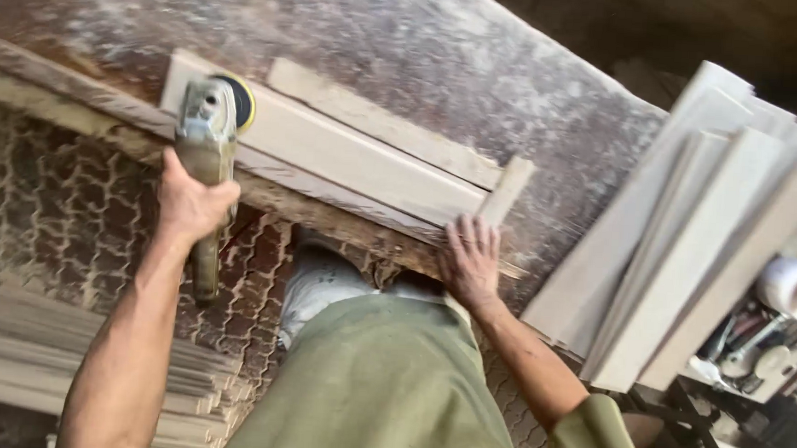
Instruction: Sanding wooden planks using a handheld power sander on a workbench.
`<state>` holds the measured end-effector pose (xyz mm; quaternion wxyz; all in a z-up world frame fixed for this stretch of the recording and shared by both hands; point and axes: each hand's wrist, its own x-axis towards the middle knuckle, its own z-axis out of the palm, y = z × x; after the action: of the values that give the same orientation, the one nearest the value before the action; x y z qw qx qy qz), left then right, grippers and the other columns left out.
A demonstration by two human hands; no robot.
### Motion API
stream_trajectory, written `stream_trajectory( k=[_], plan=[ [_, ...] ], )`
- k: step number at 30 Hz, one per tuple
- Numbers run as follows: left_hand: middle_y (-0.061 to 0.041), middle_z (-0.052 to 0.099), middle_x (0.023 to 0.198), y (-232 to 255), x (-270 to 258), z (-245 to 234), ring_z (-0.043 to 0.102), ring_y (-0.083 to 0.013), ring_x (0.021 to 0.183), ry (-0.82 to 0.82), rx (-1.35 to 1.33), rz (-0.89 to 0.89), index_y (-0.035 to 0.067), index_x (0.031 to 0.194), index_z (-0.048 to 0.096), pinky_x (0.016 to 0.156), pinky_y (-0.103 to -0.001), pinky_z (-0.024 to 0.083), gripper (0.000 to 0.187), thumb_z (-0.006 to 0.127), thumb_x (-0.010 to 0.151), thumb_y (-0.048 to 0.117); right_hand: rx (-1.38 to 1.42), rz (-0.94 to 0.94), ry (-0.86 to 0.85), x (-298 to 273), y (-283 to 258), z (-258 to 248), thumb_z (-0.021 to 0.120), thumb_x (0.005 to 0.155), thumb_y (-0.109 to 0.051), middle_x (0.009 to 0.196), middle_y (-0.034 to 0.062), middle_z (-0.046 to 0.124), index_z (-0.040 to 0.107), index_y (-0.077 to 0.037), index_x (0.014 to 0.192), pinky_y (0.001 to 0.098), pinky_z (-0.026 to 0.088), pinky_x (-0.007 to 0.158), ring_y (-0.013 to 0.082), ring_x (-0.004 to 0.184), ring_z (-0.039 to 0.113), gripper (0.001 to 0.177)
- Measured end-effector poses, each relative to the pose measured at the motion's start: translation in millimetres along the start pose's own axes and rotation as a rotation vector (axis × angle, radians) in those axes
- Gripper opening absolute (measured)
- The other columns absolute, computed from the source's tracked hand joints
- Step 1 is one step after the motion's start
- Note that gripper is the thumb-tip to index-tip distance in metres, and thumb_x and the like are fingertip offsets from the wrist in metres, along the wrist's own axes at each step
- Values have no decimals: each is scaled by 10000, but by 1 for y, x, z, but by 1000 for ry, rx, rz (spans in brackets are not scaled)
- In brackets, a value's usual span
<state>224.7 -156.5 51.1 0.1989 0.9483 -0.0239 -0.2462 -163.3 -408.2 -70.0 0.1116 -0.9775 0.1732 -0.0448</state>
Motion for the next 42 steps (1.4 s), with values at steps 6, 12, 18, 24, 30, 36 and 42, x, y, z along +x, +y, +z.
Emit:
stream_trajectory(
  k=[6,12,18,24,30,36,42],
  plan=[
    [-332,701,977,56,-100,76,704,-530,945,-163,149,118,-8,1211,546,769,-642,559,637,754,655,220,242,97,111,-15,7,-14,792,828,-304,1506,203,532,646,-89,1367,556,361,1161,430,1423,451,599],
    [-301,687,1011,98,-156,163,710,-530,936,-368,259,366,2,1203,547,794,-636,588,644,812,674,256,375,353,236,-45,20,-17,768,887,-298,1444,163,592,692,-108,1295,540,402,1133,422,1360,519,456],
    [-263,669,1038,105,-154,172,706,-511,952,-481,300,496,28,1181,542,797,-627,583,623,795,694,325,317,390,273,-32,20,-8,808,860,-278,1351,158,633,725,-119,1241,509,440,1109,391,1289,577,421],
    [-280,700,995,61,-83,67,716,-517,948,-365,237,272,-4,1233,526,798,-619,582,643,773,706,270,227,491,216,4,-7,3,784,878,-425,1465,163,533,707,-183,1295,506,424,1082,388,1318,538,488],
    [-319,681,986,-3,6,-21,687,-502,1009,-41,-72,26,-10,1197,521,823,-592,536,611,740,665,194,107,514,207,12,-14,13,772,879,-445,1500,150,505,714,-234,1278,461,419,1034,354,1328,528,455],
    [-316,659,1115,-5,2,-8,663,-472,1078,9,-34,20,-25,1303,474,895,-582,529,760,777,666,258,139,467,299,8,-3,12,828,844,-361,1455,179,566,761,-199,1196,445,431,1002,359,1301,556,393],
    [-322,705,1015,74,-99,54,702,-506,979,-168,109,98,-15,1232,527,805,-624,560,634,748,683,212,441,562,413,-13,13,17,775,896,-258,1366,188,622,651,-99,1345,440,460,1051,362,1256,605,493]
  ],
)
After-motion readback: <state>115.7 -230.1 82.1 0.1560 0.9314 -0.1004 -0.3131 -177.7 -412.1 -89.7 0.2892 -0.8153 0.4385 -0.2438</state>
